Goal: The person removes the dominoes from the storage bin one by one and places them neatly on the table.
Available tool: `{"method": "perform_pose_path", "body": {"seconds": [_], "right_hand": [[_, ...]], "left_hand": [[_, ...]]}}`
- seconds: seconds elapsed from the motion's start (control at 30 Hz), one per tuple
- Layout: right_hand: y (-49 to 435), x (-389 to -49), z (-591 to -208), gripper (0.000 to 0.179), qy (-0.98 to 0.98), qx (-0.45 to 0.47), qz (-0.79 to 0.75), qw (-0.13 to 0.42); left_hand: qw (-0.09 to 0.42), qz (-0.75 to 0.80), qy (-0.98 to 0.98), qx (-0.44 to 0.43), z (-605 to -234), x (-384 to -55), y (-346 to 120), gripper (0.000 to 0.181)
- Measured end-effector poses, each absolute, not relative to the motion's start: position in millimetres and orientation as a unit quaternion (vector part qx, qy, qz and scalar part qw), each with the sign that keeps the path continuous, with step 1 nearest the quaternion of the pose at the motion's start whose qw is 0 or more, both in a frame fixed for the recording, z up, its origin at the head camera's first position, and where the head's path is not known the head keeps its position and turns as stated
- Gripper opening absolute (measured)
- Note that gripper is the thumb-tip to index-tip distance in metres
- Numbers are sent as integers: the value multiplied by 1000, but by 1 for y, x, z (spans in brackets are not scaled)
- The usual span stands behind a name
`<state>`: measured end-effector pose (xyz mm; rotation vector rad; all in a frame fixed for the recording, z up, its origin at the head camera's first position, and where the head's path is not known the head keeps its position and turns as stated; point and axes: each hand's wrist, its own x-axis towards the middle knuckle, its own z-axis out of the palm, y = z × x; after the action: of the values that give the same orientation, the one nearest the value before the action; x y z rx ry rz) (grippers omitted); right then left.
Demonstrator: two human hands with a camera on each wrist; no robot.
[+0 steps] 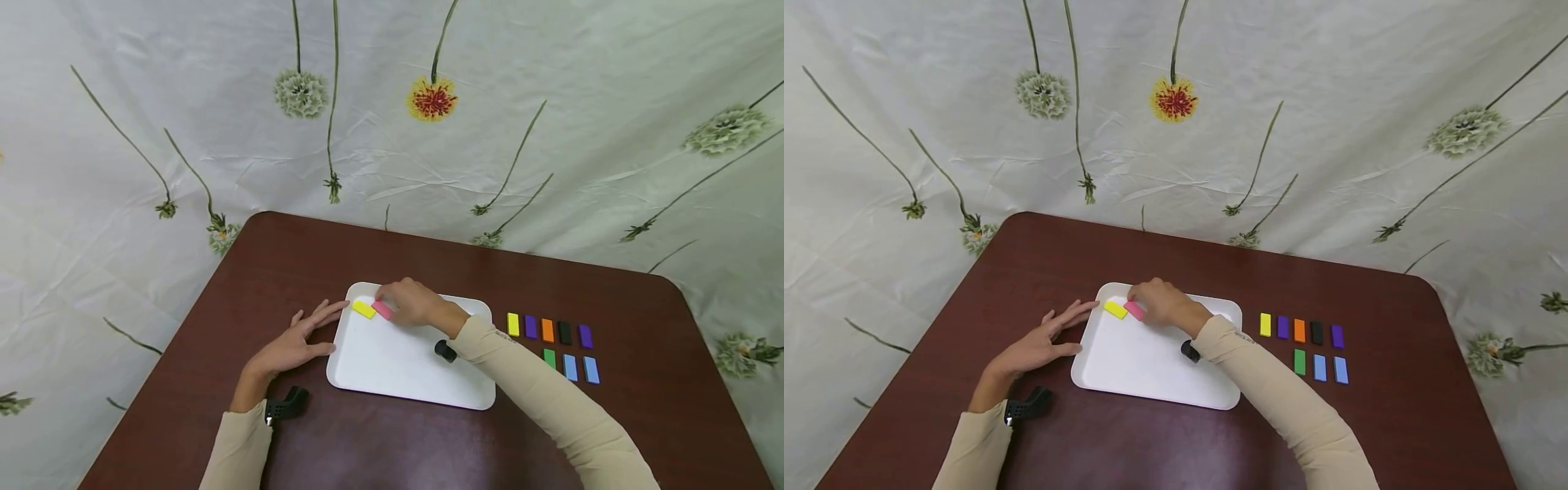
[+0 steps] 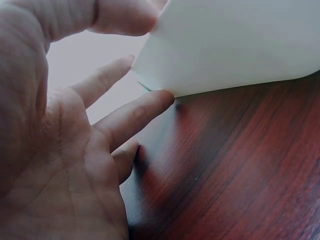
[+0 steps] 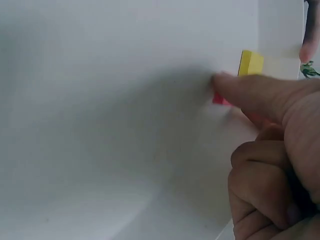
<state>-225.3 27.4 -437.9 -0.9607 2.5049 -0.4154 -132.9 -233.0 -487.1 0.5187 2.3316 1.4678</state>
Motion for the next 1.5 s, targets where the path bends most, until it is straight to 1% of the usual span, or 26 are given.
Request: {"method": "perform_pose_path", "body": {"seconds": [0.17,0.37,0.53,0.8,1.03,1.17,1.37,1.5], "right_hand": [[33,-228,-439,49,894,-333,-175,243],[38,-229,-444,42,879,-321,-233,265],[41,-228,-447,40,877,-313,-244,273],[47,-225,-445,40,887,-326,-230,233],[68,-221,-431,38,891,-341,-247,168],[101,-217,-419,39,896,-320,-275,137],[175,-210,-407,41,919,-278,-267,84],[217,-194,-409,40,937,-230,-252,76]], "left_hand": [[168,518,820,175,-488,-132,-234,73],[172,518,820,172,-486,-132,-232,74],[174,518,820,169,-486,-133,-231,74],[174,516,822,169,-486,-133,-232,74],[174,520,819,170,-486,-133,-232,73],[174,523,816,175,-486,-134,-229,74],[175,522,817,173,-487,-134,-228,75],[175,524,817,168,-487,-133,-231,75]]}}
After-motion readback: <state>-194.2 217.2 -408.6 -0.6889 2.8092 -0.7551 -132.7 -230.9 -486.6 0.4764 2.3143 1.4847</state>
